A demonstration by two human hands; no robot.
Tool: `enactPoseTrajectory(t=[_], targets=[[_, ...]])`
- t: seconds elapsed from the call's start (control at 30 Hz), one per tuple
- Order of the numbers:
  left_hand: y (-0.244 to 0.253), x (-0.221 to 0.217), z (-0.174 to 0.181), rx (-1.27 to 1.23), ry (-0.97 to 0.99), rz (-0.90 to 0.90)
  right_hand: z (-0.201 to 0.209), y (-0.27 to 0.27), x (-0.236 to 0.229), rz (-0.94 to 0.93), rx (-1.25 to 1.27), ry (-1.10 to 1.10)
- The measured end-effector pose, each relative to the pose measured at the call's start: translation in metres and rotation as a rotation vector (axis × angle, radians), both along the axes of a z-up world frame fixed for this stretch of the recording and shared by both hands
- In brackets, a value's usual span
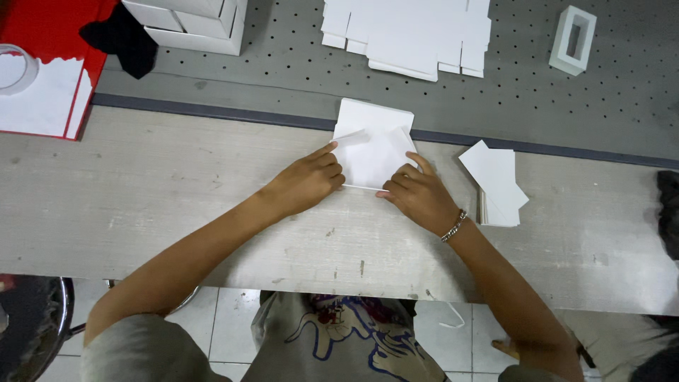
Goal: The person folds flat white cardboard pieces into small rectangular boxes by hand. They insert a smaller inner piece into each assembled box, then stack the finished boxes on the table.
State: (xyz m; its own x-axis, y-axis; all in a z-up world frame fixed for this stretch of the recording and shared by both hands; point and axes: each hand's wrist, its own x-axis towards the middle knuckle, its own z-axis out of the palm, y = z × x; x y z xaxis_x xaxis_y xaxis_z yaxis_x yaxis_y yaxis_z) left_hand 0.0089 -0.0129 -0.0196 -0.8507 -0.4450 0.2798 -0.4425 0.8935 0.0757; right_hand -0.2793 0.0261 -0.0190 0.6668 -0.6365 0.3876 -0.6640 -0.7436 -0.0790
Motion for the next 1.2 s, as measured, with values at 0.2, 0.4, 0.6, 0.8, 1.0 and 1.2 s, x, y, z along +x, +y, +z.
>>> enactPoseTrajectory(t=[0.2, 0.4, 0.6, 0.8, 1.0, 1.2], targets=[[0.005, -0.022, 0.001, 0.046, -0.164, -0.009, -0.004, 0.004, 0.003, -0.098, 0.086, 0.188], [0.03, -0.047, 0.036, 0.203, -0.138, 0.029, -0.008, 0.009, 0.015, -0.056, 0.132, 0.147], [0.025, -0.042, 0.042, 0.184, -0.173, 0.007, 0.009, 0.026, 0.012, 0.009, 0.124, 0.209], [0.029, -0.045, 0.011, 0.055, 0.007, -0.124, 0.018, 0.029, 0.013, 0.026, 0.228, 0.16], [0.038, -0.035, 0.015, -0.163, 0.077, -0.165, 0.013, 0.024, 0.004, 0.053, 0.072, 0.221], [0.029, -0.033, 0.034, -0.178, 0.09, -0.164, 0.032, 0.017, 0.003, 0.115, -0.02, 0.346]])
